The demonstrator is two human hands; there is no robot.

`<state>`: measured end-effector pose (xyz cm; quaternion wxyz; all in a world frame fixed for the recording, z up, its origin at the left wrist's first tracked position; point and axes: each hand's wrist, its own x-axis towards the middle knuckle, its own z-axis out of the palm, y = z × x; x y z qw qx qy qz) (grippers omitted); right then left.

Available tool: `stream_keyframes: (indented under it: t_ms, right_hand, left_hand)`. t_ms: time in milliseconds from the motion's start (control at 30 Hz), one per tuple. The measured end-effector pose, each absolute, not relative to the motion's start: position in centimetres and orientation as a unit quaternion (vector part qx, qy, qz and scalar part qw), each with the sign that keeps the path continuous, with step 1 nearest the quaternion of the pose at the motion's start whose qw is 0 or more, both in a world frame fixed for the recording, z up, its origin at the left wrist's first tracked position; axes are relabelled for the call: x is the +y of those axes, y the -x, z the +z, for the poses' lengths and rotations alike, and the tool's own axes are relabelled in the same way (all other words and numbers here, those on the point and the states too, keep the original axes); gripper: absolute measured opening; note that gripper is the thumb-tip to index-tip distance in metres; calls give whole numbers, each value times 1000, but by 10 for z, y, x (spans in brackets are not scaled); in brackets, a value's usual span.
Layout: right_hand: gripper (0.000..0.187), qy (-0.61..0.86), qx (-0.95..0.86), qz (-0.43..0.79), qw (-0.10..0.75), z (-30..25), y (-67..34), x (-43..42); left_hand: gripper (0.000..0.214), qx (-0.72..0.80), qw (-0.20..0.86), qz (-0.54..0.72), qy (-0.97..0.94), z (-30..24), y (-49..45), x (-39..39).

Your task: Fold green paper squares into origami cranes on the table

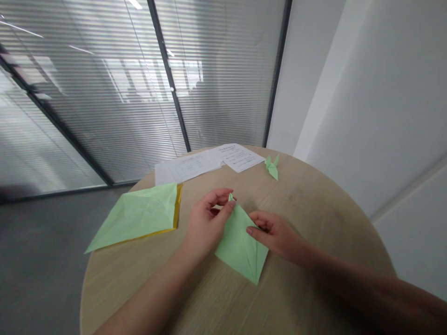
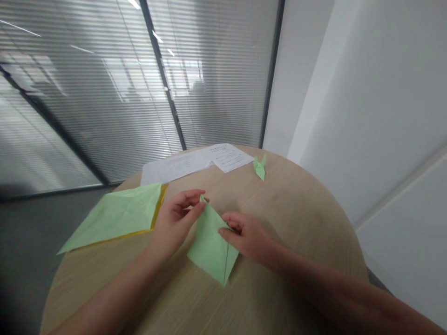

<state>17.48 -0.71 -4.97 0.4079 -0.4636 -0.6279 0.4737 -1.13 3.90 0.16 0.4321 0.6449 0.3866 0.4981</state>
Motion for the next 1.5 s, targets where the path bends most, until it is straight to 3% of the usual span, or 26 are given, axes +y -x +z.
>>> stream_keyframes:
  t_ms: [233, 567, 933, 1133, 1500]
  right_hand:
    - [25, 437, -611, 524, 401, -49, -183, -7]
    - [24, 430, -613, 548, 373, -49, -183, -8]
    - [19, 448, -593, 540, 394, -52, -184, -6]
    - [14, 448, -595, 541, 391, -52, -184, -6]
    - [16, 454, -596, 548, 371, -49, -183, -9]
  left_hand:
    - [18, 345, 462, 428, -695, 6, 21, 40]
    - [7, 342, 500, 448, -657, 4, 21, 45]
    - [34, 372, 484, 473, -635, 5, 21, 43]
    - [25, 394, 455, 397, -693, 3, 17, 41]
    - [26, 414, 450, 482, -627, 2, 19, 47]
